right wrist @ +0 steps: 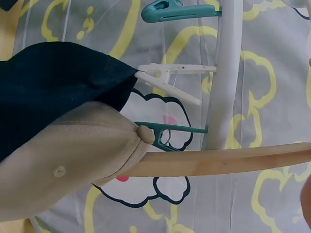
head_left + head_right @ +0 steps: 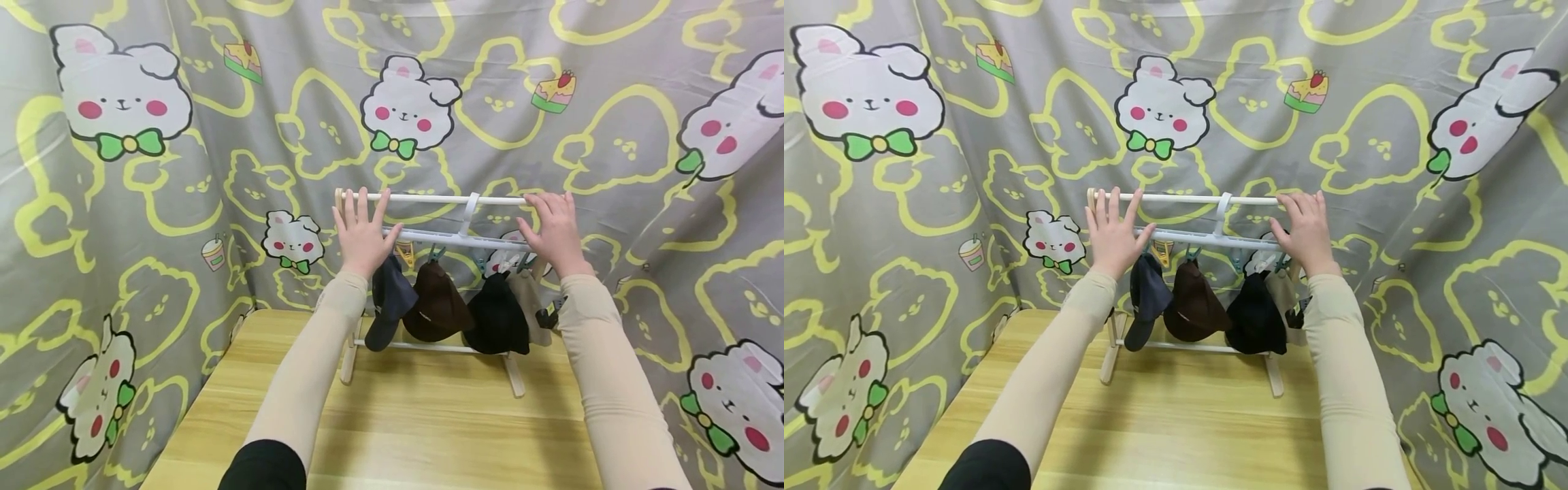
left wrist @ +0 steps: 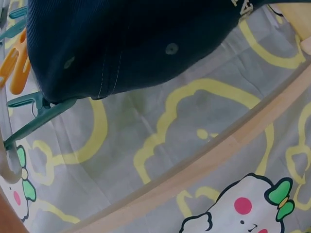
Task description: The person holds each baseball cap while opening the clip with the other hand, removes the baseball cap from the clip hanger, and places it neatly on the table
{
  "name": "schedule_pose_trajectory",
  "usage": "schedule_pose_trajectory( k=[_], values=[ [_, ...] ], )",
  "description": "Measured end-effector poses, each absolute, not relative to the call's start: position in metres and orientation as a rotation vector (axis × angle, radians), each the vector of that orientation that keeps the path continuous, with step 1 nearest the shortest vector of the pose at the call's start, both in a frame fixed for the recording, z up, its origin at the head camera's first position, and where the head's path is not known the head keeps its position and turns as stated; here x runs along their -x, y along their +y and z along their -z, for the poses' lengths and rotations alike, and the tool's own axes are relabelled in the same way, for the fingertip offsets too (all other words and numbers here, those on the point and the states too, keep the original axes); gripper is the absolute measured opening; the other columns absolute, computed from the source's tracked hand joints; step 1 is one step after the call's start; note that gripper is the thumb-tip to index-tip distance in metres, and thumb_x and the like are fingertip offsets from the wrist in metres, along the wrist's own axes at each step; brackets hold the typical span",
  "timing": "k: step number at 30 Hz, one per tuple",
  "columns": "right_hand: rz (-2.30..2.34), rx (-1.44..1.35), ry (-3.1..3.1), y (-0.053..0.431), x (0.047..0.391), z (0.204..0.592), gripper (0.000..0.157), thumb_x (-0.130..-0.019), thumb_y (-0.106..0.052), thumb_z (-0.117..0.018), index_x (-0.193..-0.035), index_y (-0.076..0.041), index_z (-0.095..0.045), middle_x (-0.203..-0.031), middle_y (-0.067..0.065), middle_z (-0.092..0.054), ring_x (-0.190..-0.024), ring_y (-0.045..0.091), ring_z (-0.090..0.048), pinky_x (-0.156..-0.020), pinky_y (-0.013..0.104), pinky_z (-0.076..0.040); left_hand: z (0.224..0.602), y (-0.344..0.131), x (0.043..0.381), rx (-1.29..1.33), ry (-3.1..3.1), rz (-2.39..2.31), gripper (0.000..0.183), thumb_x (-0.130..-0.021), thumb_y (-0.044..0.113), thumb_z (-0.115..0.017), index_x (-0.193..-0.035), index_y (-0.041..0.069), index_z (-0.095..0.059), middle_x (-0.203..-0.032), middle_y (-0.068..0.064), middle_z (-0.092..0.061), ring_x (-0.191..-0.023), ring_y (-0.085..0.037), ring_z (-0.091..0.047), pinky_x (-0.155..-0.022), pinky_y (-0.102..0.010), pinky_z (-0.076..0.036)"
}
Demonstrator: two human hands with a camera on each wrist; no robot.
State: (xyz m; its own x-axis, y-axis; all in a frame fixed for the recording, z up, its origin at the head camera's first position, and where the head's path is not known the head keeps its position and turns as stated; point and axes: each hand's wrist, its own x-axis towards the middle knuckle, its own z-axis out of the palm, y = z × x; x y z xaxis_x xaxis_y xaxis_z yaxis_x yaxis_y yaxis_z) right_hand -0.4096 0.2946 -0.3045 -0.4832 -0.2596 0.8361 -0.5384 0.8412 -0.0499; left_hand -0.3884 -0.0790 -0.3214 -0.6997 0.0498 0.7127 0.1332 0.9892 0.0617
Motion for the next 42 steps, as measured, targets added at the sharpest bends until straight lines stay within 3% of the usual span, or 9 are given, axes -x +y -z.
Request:
schedule_pose_trajectory(
  k=[26, 42],
  values=[
    [-0.38, -0.534, -2.06, 0.289, 0.408, 0.309, 0.043, -0.089, -0.021, -0.065, -0.127, -0.003, -0.058, -0.121, 0.022, -0.059, -0.12, 0.041, -0.049, -0.122, 0.053, -0.011, 0.325, -0.082, 0.401, 0.159, -2.295, 0.114, 0.076, -0.093, 0.068, -0.038, -0.156, 0.042, -0.004, -0.161, -0.013, -0.02, -0.15, -0.039, -0.011, -0.117, -0.065, -0.013],
    [-0.406, -0.508, -2.054, 0.29, 0.409, 0.309, 0.042, -0.09, -0.023, -0.064, -0.127, -0.004, -0.059, -0.123, 0.021, -0.059, -0.122, 0.04, -0.048, -0.123, 0.052, -0.01, 0.325, -0.078, 0.399, 0.155, -2.332, 0.203, 0.076, -0.093, 0.07, -0.034, -0.154, 0.045, 0.004, -0.164, -0.01, -0.011, -0.152, -0.036, -0.002, -0.119, -0.064, -0.006]
  ],
)
